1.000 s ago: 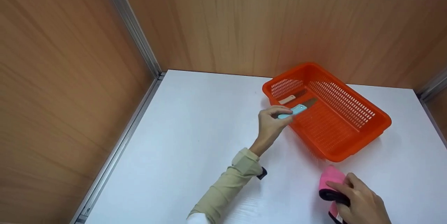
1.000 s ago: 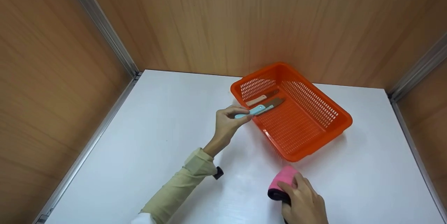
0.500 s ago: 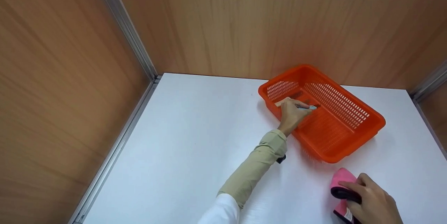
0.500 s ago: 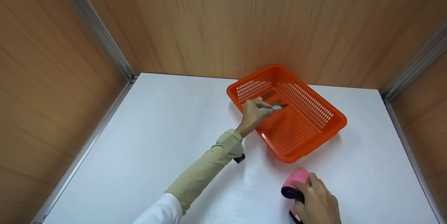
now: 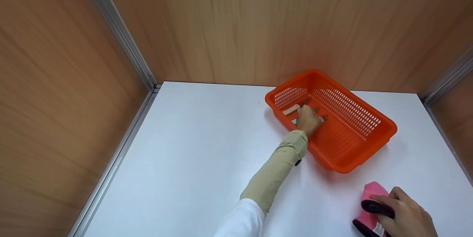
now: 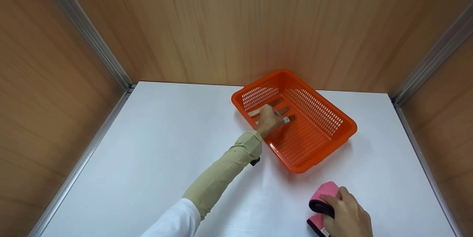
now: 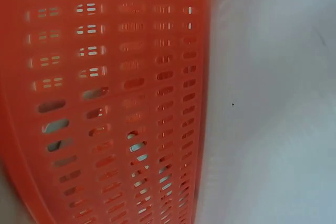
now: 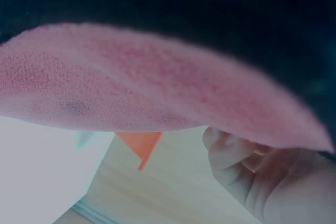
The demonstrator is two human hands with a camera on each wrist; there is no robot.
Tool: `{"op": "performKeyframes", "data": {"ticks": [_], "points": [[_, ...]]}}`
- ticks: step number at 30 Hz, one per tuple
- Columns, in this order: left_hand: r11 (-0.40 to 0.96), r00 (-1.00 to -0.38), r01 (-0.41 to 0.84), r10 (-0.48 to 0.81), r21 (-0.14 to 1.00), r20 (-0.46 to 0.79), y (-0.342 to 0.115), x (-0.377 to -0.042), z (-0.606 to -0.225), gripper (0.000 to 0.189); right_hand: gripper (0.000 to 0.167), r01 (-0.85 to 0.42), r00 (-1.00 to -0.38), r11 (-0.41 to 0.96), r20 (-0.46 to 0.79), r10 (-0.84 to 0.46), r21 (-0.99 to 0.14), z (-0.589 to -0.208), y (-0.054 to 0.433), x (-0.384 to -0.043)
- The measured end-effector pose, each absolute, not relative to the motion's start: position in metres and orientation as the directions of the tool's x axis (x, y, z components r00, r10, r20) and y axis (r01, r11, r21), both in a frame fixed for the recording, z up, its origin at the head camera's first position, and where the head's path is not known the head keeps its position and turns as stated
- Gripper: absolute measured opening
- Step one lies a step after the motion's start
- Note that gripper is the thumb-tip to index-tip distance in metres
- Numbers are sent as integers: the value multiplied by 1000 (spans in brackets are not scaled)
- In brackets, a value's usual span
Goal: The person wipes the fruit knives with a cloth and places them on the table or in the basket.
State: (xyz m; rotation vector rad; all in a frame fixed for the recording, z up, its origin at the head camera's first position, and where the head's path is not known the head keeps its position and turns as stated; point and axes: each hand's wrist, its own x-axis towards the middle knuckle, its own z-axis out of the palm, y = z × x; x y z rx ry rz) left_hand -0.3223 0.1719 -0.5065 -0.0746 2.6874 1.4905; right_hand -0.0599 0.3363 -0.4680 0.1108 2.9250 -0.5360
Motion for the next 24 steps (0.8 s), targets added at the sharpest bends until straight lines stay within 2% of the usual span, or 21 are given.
{"op": "performKeyframes", "data": {"ticks": [5,9,13,15,20,22,24], "points": [[599,-984,-120,35,791,-176,174,-327,-505,13,39,111,-984,939,-169,58,-324,-465,341,-58],[704,-963,-88,122,705,-242,176,-329,-505,4,37,136,-984,940,-156,90,-312,-463,348,-56],[797,-938,-29,187,604,-292,179,-327,-506,8,40,171,-984,942,-99,148,-289,-462,358,-54],[810,-925,-33,197,585,-326,180,-325,-506,9,41,176,-984,946,-21,177,-271,-463,362,-52],[785,-914,-65,201,616,-353,174,-320,-502,9,44,150,-964,953,173,200,-265,-474,357,-54],[771,-922,-54,206,635,-328,170,-319,-498,12,47,137,-966,949,175,192,-284,-483,348,-57],[758,-930,-38,212,651,-301,168,-319,-493,14,52,145,-978,941,97,182,-305,-494,338,-60]]}}
